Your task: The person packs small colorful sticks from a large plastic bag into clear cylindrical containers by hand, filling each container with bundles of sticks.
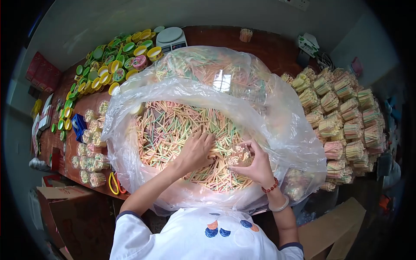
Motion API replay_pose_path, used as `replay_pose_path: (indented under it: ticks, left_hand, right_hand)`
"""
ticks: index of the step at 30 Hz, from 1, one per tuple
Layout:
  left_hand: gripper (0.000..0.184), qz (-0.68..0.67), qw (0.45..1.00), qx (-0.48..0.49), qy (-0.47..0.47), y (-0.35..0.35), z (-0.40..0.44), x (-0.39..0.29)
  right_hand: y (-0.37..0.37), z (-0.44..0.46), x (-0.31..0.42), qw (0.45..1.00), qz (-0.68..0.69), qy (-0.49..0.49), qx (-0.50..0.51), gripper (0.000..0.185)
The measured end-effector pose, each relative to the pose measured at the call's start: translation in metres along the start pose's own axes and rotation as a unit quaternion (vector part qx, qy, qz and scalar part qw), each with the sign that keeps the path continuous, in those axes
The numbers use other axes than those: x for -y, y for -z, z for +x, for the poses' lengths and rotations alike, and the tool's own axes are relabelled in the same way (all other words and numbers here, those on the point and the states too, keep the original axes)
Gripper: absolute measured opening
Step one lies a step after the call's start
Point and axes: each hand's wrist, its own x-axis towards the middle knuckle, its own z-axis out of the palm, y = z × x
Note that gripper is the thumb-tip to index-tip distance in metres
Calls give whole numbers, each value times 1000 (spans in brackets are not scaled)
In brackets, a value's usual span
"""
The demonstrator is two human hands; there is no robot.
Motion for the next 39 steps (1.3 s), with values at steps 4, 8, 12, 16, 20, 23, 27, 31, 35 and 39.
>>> replay_pose_path:
  ticks: [4,8,12,16,20,23,27,31,35,39]
  left_hand:
    - [43,-90,994,33,56,10,-14,6]
    - [24,-462,858,-64,215,4,-30,0]
    - [32,-679,698,-192,121,22,-22,-32]
    - [25,-747,635,-193,30,27,-13,-51]
    - [23,-670,714,-204,-4,18,-2,-67]
    - [27,-582,784,-216,-4,2,-1,-65]
    - [52,-644,748,-157,-15,-2,-1,-59]
    - [56,-641,751,-155,-24,14,0,-56]
    - [62,-582,797,-159,-34,14,2,-44]
    - [69,-377,909,-178,8,34,-12,-31]
  right_hand:
    - [2,5,-14,993,112,35,-12,66]
    - [-12,-7,3,986,12,100,-131,65]
    - [-38,-9,10,966,-60,153,-201,65]
    - [-50,-6,18,974,40,115,-190,67]
    - [-56,-7,21,977,60,100,-181,64]
    - [-61,-6,18,971,81,110,-196,63]
    - [-61,-9,24,974,69,88,-196,63]
    - [-65,-2,24,975,98,77,-183,61]
    - [-68,4,25,971,103,72,-202,56]
    - [-77,10,7,974,124,66,-178,64]
